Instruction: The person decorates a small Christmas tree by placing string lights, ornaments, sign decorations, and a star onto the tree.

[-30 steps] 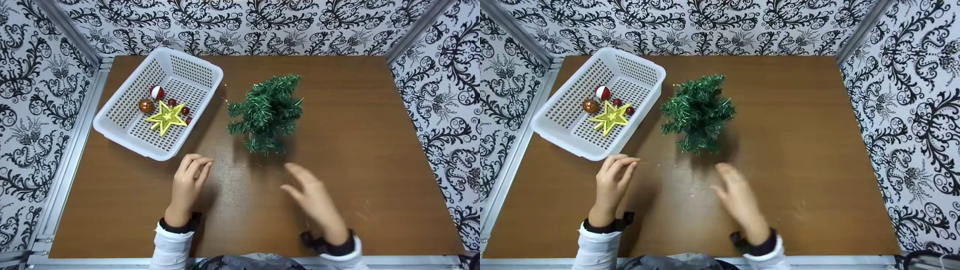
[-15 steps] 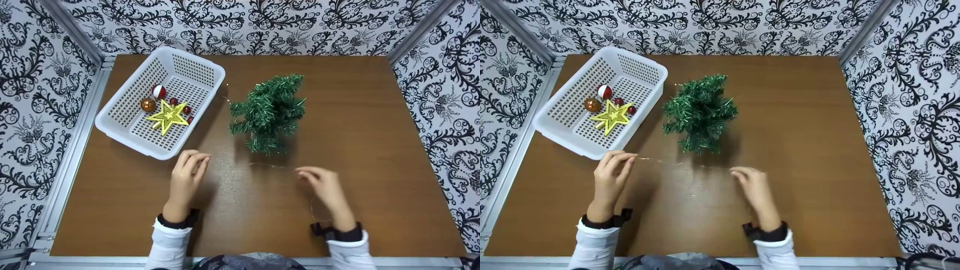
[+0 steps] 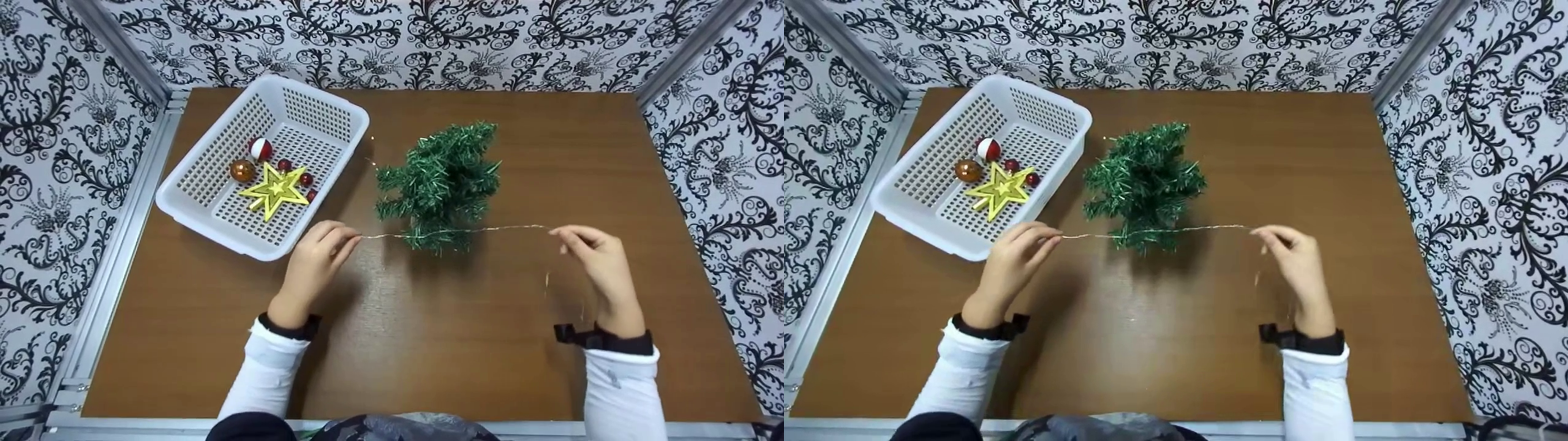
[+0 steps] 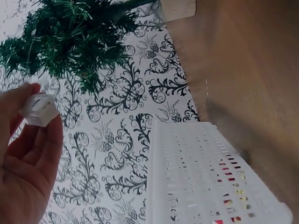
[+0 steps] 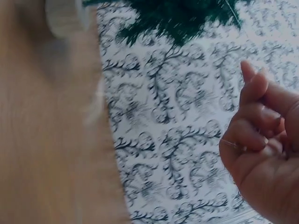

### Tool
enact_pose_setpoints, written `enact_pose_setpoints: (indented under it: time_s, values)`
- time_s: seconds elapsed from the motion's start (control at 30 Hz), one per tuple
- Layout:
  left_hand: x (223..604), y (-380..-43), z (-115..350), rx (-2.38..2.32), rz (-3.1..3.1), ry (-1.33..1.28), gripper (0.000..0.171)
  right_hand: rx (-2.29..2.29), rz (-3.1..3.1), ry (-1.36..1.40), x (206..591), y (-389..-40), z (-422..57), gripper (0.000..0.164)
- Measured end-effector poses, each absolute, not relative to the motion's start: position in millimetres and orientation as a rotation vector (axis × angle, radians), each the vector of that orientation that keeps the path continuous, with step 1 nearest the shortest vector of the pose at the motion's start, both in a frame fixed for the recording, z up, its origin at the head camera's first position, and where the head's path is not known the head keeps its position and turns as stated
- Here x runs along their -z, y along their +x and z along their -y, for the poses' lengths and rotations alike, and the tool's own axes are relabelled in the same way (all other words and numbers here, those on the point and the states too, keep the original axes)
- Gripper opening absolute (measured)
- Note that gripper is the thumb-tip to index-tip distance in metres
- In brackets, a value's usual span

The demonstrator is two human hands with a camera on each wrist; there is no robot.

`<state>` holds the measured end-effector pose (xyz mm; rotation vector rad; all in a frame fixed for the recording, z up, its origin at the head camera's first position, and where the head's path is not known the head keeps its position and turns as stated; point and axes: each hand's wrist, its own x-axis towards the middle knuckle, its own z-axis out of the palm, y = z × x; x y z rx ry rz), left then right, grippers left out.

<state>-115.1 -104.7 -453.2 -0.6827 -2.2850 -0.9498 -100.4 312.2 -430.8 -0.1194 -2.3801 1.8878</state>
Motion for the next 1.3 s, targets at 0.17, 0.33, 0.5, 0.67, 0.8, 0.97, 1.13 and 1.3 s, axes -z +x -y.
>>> enact_pose_setpoints:
  time_s: [0.17, 0.33, 0.5, 0.67, 0.8, 0.97, 1.13, 1.3]
  values:
    - [455, -126, 101, 0.861, 2.331, -0.824, 0.015, -1.895, 2.367, -0.248, 435, -121, -321, 0.019]
    - [456, -134, 98, 0.85, 2.357, -0.921, 0.015, -1.744, 2.415, -0.334, 437, -138, -326, 0.021]
    - [450, -141, 94, 0.894, 2.328, -0.841, 0.021, -1.502, 2.55, -0.387, 436, -155, -325, 0.034]
    - [437, -149, 91, 0.934, 2.252, -0.773, 0.023, -1.464, 2.55, -0.416, 433, -171, -322, 0.037]
    - [427, -158, 92, 0.994, 2.249, -0.797, 0.018, -1.463, 2.486, -0.416, 424, -181, -318, 0.033]
    - [414, -176, 91, 1.044, 2.269, -0.877, 0.017, -1.471, 2.422, -0.362, 404, -194, -310, 0.027]
    - [404, -199, 80, 1.068, 2.356, -0.894, 0.023, -1.417, 2.462, -0.291, 389, -211, -302, 0.022]
    - [395, -219, 65, 1.089, 2.567, -0.75, 0.025, -1.342, 2.553, -0.16, 377, -229, -288, 0.026]
